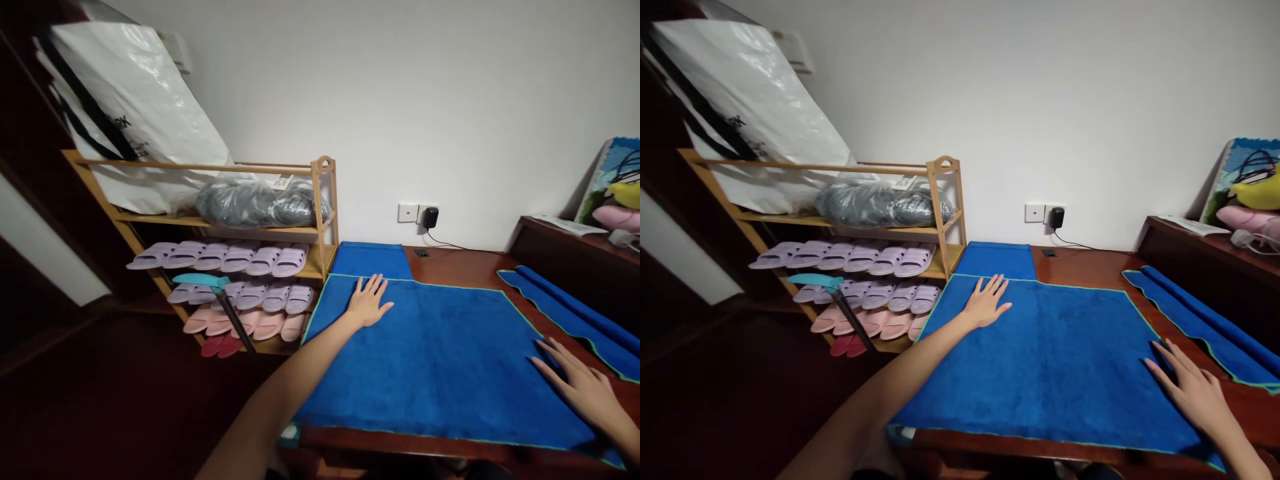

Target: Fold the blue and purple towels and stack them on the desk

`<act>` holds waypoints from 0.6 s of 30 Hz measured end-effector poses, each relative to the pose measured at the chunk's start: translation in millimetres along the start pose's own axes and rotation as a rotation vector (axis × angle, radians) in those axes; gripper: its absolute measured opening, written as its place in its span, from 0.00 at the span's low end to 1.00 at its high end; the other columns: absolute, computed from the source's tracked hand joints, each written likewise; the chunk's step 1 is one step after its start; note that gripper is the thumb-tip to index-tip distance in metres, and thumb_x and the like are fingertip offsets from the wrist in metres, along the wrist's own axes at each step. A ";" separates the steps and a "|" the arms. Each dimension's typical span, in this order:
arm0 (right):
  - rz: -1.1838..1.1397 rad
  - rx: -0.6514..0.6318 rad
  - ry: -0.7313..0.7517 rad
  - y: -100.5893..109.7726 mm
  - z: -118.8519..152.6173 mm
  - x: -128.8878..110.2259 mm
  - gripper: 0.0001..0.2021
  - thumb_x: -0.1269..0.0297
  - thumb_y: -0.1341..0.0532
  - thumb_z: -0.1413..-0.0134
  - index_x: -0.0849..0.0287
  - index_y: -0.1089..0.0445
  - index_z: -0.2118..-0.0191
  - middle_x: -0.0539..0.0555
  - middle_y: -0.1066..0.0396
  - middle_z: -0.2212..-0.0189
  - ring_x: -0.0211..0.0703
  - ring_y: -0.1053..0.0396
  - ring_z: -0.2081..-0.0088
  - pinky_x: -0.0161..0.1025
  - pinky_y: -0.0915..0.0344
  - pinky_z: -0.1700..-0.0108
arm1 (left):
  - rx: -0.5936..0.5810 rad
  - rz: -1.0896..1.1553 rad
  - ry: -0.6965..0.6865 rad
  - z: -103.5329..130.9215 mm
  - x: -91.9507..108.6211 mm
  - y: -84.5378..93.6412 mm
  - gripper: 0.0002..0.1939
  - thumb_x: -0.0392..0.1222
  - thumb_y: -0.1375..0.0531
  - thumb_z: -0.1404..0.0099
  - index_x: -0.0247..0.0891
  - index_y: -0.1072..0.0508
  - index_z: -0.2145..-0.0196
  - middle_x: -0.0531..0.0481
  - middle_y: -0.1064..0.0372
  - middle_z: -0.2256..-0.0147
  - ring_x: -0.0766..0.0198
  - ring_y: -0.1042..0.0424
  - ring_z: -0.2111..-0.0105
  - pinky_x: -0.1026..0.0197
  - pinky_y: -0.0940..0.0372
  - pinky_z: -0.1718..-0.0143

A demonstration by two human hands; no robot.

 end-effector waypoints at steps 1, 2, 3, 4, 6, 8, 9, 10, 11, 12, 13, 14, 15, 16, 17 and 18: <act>-0.012 0.015 -0.002 3.0 1.7 -1.2 0.33 0.38 0.55 0.48 0.47 0.42 0.40 0.52 0.47 0.37 0.55 0.48 0.38 0.60 0.45 0.44 | 0.020 -0.009 -0.010 6.9 2.3 8.2 0.34 0.60 0.60 0.31 0.39 0.54 0.34 0.46 0.63 0.34 0.54 0.65 0.34 0.44 0.69 0.37; -0.016 0.049 -0.001 7.2 4.1 -3.6 0.33 0.38 0.56 0.48 0.48 0.40 0.41 0.53 0.46 0.38 0.56 0.47 0.39 0.60 0.45 0.45 | 0.015 -0.010 -0.023 17.4 3.8 17.4 0.34 0.60 0.59 0.31 0.39 0.54 0.34 0.46 0.63 0.34 0.54 0.65 0.34 0.44 0.69 0.37; -0.014 0.099 0.003 12.4 7.0 -7.8 0.32 0.38 0.57 0.48 0.49 0.39 0.43 0.54 0.45 0.39 0.57 0.47 0.39 0.60 0.45 0.45 | -0.010 -0.001 -0.031 31.5 4.3 27.0 0.34 0.60 0.59 0.31 0.38 0.55 0.34 0.45 0.63 0.34 0.55 0.64 0.34 0.45 0.67 0.37; -0.005 0.165 0.003 18.2 10.0 -14.1 0.32 0.39 0.57 0.48 0.50 0.38 0.44 0.55 0.44 0.39 0.58 0.46 0.39 0.60 0.45 0.45 | -0.053 0.014 -0.040 49.3 3.6 36.4 0.34 0.60 0.59 0.31 0.39 0.55 0.34 0.45 0.62 0.34 0.55 0.63 0.35 0.45 0.65 0.37; 0.010 0.313 -0.024 29.4 14.5 -33.6 0.31 0.41 0.58 0.47 0.50 0.37 0.45 0.56 0.44 0.40 0.58 0.44 0.40 0.59 0.43 0.47 | -0.065 0.025 -0.082 92.0 0.0 52.8 0.34 0.60 0.59 0.30 0.40 0.56 0.34 0.47 0.63 0.34 0.55 0.63 0.35 0.46 0.64 0.37; 0.020 0.368 -0.044 35.3 13.6 -62.0 0.30 0.42 0.58 0.46 0.51 0.39 0.43 0.57 0.44 0.39 0.57 0.44 0.40 0.58 0.41 0.47 | -0.047 0.041 -0.100 135.8 -4.5 62.9 0.32 0.59 0.59 0.30 0.44 0.58 0.34 0.50 0.62 0.34 0.56 0.61 0.35 0.48 0.62 0.37; 0.029 0.344 -0.026 34.7 10.6 -78.3 0.31 0.42 0.59 0.46 0.51 0.41 0.42 0.57 0.45 0.39 0.55 0.45 0.40 0.57 0.42 0.46 | -0.048 0.048 -0.089 154.8 -6.3 65.2 0.32 0.58 0.58 0.30 0.45 0.59 0.34 0.50 0.62 0.34 0.56 0.60 0.35 0.49 0.60 0.37; 0.041 0.282 0.015 31.4 6.1 -94.4 0.32 0.42 0.59 0.45 0.51 0.42 0.41 0.56 0.47 0.38 0.54 0.47 0.39 0.57 0.43 0.45 | -0.049 0.054 -0.075 170.6 -7.5 65.9 0.31 0.58 0.58 0.29 0.46 0.60 0.34 0.50 0.61 0.34 0.56 0.59 0.35 0.49 0.58 0.38; 0.060 0.200 0.063 25.6 0.9 -108.9 0.33 0.42 0.59 0.46 0.51 0.44 0.39 0.55 0.49 0.37 0.53 0.50 0.37 0.56 0.44 0.44 | -0.053 0.060 -0.057 182.8 -8.0 65.5 0.31 0.57 0.57 0.29 0.47 0.59 0.34 0.51 0.60 0.34 0.56 0.58 0.35 0.49 0.57 0.38; 0.084 0.114 0.100 17.9 -4.3 -120.6 0.34 0.41 0.60 0.46 0.51 0.45 0.38 0.54 0.52 0.36 0.52 0.53 0.36 0.57 0.46 0.43 | -0.059 0.066 -0.041 191.4 -8.0 64.4 0.30 0.56 0.57 0.29 0.48 0.58 0.34 0.51 0.60 0.34 0.55 0.58 0.35 0.49 0.57 0.38; 0.107 0.036 0.117 9.1 -8.9 -128.3 0.34 0.41 0.60 0.46 0.50 0.46 0.38 0.54 0.54 0.35 0.52 0.56 0.35 0.58 0.47 0.42 | -0.065 0.073 -0.026 196.7 -7.6 63.1 0.29 0.56 0.57 0.29 0.48 0.57 0.34 0.51 0.60 0.34 0.55 0.57 0.35 0.48 0.57 0.38; 0.126 -0.035 0.126 0.0 -12.1 -131.6 0.34 0.42 0.61 0.46 0.50 0.46 0.38 0.53 0.55 0.35 0.52 0.57 0.35 0.58 0.48 0.42 | -0.072 0.081 -0.015 199.3 -7.1 61.9 0.29 0.56 0.57 0.29 0.49 0.56 0.34 0.51 0.59 0.34 0.55 0.57 0.35 0.47 0.57 0.38; 0.141 -0.095 0.133 -8.4 -13.6 -130.4 0.33 0.43 0.62 0.46 0.49 0.46 0.37 0.52 0.55 0.35 0.51 0.58 0.35 0.58 0.48 0.42 | -0.082 0.090 -0.006 200.1 -6.5 61.1 0.28 0.56 0.56 0.29 0.50 0.55 0.35 0.50 0.59 0.34 0.54 0.57 0.35 0.46 0.57 0.38; 0.152 -0.134 0.138 -15.0 -13.2 -125.2 0.32 0.44 0.62 0.46 0.46 0.46 0.38 0.51 0.54 0.35 0.50 0.58 0.35 0.57 0.48 0.42 | -0.091 0.100 -0.001 199.6 -5.9 60.9 0.28 0.56 0.56 0.29 0.50 0.54 0.35 0.50 0.59 0.34 0.54 0.57 0.35 0.45 0.57 0.38; 0.156 -0.147 0.144 -19.3 -11.2 -116.5 0.31 0.45 0.62 0.46 0.44 0.45 0.38 0.49 0.54 0.35 0.49 0.57 0.35 0.57 0.48 0.42 | -0.098 0.110 0.002 198.7 -5.5 61.1 0.28 0.56 0.55 0.30 0.50 0.54 0.35 0.50 0.59 0.34 0.54 0.58 0.35 0.44 0.58 0.38; 0.153 -0.139 0.149 -20.9 -7.6 -105.2 0.30 0.45 0.61 0.46 0.42 0.45 0.39 0.47 0.53 0.35 0.48 0.56 0.35 0.55 0.47 0.42 | -0.101 0.118 0.003 197.8 -5.3 61.7 0.28 0.56 0.54 0.30 0.51 0.53 0.35 0.50 0.58 0.35 0.53 0.58 0.35 0.43 0.59 0.38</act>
Point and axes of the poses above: each hand's wrist, its own z-axis away from the middle knuckle, its own y-axis out of the back of the hand, x = y × z, the point moved 1 cm from there along -z, towards the middle knuckle
